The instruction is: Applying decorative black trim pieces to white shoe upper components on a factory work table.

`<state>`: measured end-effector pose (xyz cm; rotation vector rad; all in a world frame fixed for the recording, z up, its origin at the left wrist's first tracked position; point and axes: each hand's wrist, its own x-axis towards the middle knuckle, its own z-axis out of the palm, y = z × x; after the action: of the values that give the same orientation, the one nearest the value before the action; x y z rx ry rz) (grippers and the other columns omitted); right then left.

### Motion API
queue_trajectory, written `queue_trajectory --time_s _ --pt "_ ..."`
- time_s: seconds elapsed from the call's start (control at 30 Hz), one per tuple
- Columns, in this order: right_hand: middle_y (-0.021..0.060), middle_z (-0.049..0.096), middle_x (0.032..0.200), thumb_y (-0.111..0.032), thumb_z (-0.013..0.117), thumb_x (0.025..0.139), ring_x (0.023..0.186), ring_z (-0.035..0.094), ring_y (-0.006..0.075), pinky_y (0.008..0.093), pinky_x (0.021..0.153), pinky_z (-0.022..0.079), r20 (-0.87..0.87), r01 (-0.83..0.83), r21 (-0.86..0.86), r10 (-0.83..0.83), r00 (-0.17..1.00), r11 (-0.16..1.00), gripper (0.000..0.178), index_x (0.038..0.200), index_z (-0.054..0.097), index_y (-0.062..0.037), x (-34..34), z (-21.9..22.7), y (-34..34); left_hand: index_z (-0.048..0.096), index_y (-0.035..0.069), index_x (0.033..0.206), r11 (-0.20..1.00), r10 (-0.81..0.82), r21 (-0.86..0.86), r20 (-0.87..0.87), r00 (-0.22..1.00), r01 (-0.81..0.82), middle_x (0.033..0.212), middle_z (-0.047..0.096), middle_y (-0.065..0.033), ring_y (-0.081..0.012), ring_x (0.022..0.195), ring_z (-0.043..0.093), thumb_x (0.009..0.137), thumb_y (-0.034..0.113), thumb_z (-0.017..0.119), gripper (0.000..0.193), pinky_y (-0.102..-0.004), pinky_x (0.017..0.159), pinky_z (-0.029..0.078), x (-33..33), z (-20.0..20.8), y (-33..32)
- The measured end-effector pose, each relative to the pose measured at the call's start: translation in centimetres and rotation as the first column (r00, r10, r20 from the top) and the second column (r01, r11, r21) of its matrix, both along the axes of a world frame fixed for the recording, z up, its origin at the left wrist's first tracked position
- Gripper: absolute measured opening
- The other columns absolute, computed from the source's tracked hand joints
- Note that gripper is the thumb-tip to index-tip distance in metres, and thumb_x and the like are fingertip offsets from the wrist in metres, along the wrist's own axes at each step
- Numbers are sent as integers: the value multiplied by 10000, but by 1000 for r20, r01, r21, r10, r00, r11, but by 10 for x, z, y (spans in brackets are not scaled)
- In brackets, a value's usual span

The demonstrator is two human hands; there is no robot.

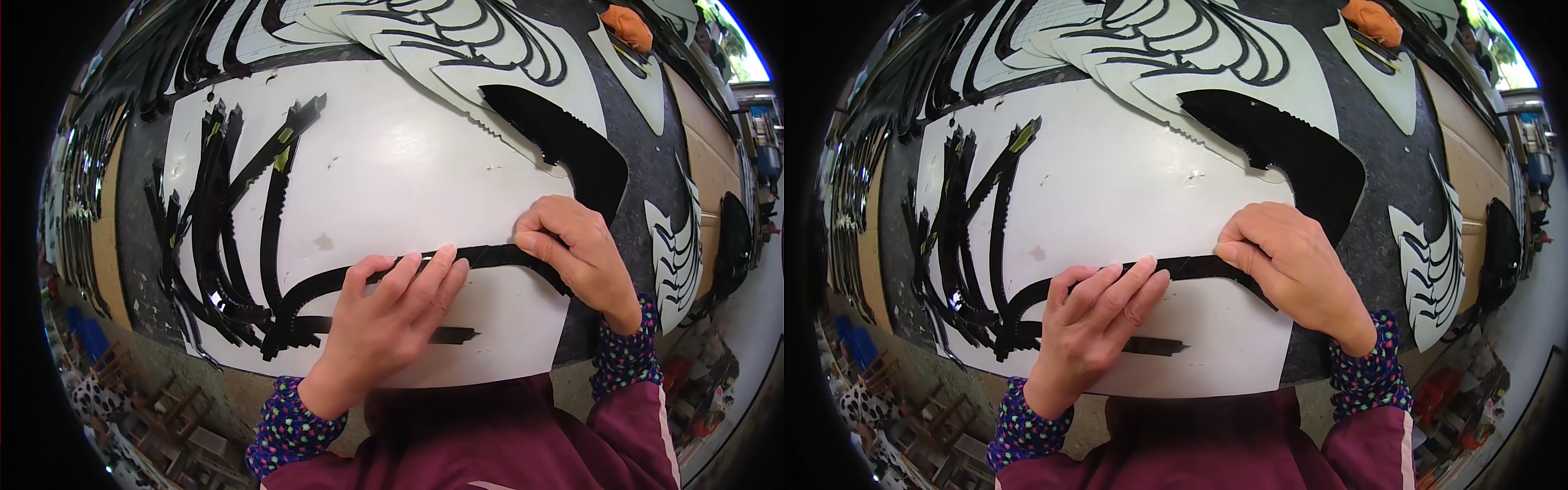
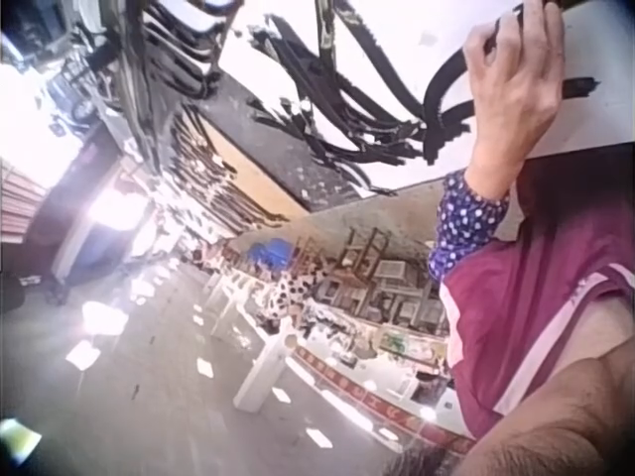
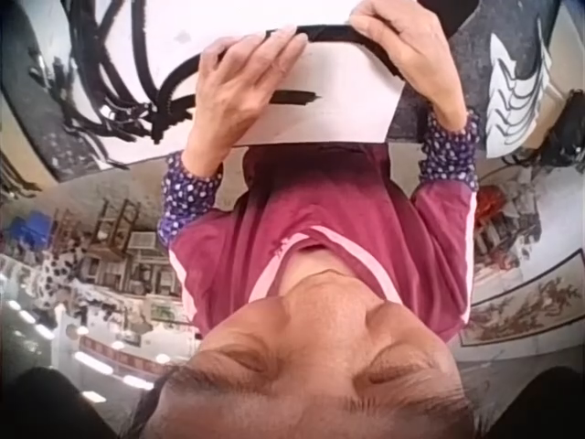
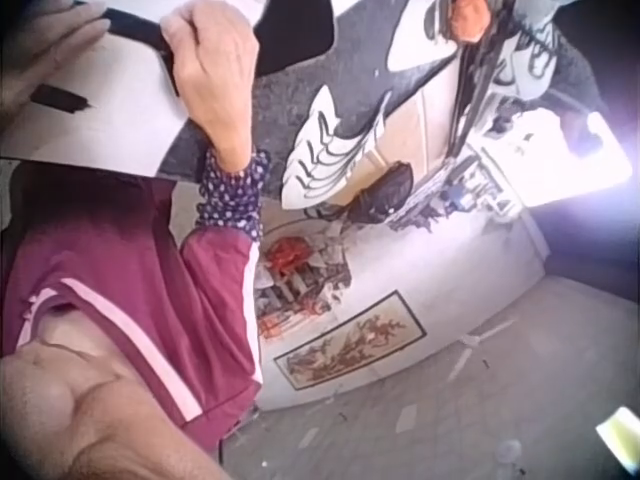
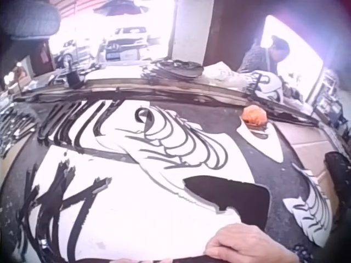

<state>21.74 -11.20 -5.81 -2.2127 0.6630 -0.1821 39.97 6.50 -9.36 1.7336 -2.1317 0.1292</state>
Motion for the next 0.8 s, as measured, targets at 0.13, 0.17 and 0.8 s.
queue_trajectory --time_s 0.13,0.17,0.8 --pt "85 574 754 -142 611 885 720 551 255 331 677 432 -5 3 -1 -3 1000 1000 151 827 599 -3 -1 -1 0 665 104 1183 1000 2 3 -14 1000 -2 1269 588 -27 -171 1047 524 806 87 610 382 -352 871 432 -1 0 0" --pt "86 575 755 -142 612 885 722 552 257 333 679 433 3 0 -1 0 1000 1000 150 827 600 -3 -1 -1 0 667 104 1180 1000 5 7 -15 1000 -4 1264 592 -24 -171 1044 526 804 85 611 380 -351 869 435 -1 2 0" --pt "102 571 760 -129 619 874 723 548 271 343 673 430 -8 4 -37 -4 1000 999 145 826 600 6 2 0 2 636 198 1289 1000 17 20 83 996 -19 1261 545 0 -158 1049 493 821 114 576 479 -329 854 420 -2 1 -1"
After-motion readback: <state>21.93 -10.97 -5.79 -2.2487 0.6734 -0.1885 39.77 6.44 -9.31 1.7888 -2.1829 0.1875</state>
